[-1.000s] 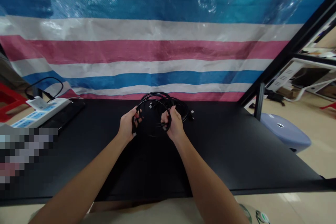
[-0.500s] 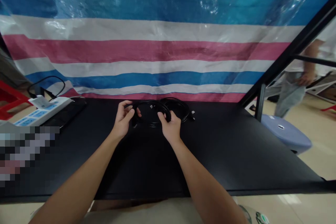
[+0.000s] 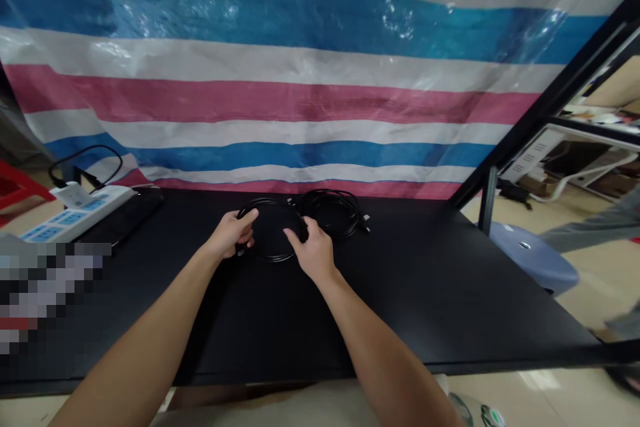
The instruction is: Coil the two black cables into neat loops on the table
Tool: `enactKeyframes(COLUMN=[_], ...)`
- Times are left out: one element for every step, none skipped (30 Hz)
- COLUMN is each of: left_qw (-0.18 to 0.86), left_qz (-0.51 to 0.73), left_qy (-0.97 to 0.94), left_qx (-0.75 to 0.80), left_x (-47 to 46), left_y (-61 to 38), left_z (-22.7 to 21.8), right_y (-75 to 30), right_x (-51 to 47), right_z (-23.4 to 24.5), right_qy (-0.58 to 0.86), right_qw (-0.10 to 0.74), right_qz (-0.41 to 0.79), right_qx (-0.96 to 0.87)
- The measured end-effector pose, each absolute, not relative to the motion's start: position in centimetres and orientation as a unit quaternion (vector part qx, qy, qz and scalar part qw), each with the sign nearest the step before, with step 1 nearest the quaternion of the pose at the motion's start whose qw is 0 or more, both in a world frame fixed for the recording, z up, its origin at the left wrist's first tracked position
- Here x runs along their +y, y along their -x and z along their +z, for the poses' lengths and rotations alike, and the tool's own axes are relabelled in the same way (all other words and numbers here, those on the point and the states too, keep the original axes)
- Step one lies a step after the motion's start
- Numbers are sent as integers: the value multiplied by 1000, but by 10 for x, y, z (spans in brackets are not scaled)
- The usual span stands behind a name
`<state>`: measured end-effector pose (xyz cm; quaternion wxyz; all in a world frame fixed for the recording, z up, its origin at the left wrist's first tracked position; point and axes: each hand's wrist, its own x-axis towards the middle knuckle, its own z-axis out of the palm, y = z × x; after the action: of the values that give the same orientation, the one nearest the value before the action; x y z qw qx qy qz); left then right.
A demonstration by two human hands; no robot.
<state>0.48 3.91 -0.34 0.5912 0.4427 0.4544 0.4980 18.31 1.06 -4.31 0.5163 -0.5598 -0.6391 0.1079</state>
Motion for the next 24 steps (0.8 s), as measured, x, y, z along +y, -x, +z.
enactKeyframes(left_qw=[599, 606, 611, 611, 609, 603, 593, 578, 560, 540, 514, 483, 446, 402, 355, 306, 260, 218, 181, 151, 126, 107, 94, 90], left_qz=[496, 491, 487, 483, 478, 476, 476, 479, 484, 489, 490, 488, 481, 470, 455, 437, 418, 394, 368, 342, 318, 298, 284, 272], left_qy=[-428, -414, -399, -385, -371, -359, -348, -341, -337, -338, -345, -357, -376, -399, -427, -457, -490, -520, -547, -569, -587, -603, -620, -645], left_qx=[460, 469, 481, 495, 512, 531, 549, 565, 581, 596, 613, 633, 655, 677, 696, 711, 720, 726, 729, 732, 734, 732, 725, 708], left_x=[40, 40, 41, 42, 43, 45, 46, 47, 48, 50, 51, 53, 55, 56, 57, 57, 57, 55, 54, 51, 49, 47, 45, 44], left_y=[-3, -1, 2, 5, 9, 13, 17, 21, 24, 28, 31, 34, 37, 39, 41, 41, 41, 40, 39, 37, 36, 34, 33, 32], left_z=[-2, -1, 1, 2, 3, 3, 3, 2, 1, -1, -2, -4, -6, -8, -9, -9, -9, -9, -8, -7, -6, -5, -4, -3], right_y=[-182, -180, -177, -174, -170, -165, -161, -156, -151, -146, -142, -138, -134, -131, -129, -127, -125, -123, -121, -120, -119, -118, -117, -116], right_x=[10, 10, 9, 8, 8, 7, 6, 5, 4, 3, 2, 2, 2, 3, 4, 6, 8, 10, 14, 17, 21, 25, 29, 33], right_z=[-45, -46, -47, -45, -43, -39, -35, -30, -25, -20, -17, -14, -12, -11, -10, -11, -12, -12, -13, -14, -14, -14, -14, -14], right_qy=[565, 567, 568, 569, 571, 575, 582, 588, 588, 583, 572, 559, 549, 546, 550, 558, 566, 572, 576, 579, 583, 586, 591, 594], right_qw=[506, 490, 467, 436, 397, 350, 297, 241, 188, 140, 100, 69, 46, 32, 25, 23, 26, 31, 37, 43, 48, 50, 52, 54], right_qz=[96, 82, 69, 56, 45, 37, 31, 27, 23, 20, 17, 15, 15, 15, 16, 16, 15, 13, 9, 5, 1, -1, -3, -6], right_qx=[-645, -656, -674, -695, -718, -738, -756, -772, -786, -800, -814, -826, -834, -837, -835, -829, -824, -820, -816, -814, -811, -808, -805, -803])
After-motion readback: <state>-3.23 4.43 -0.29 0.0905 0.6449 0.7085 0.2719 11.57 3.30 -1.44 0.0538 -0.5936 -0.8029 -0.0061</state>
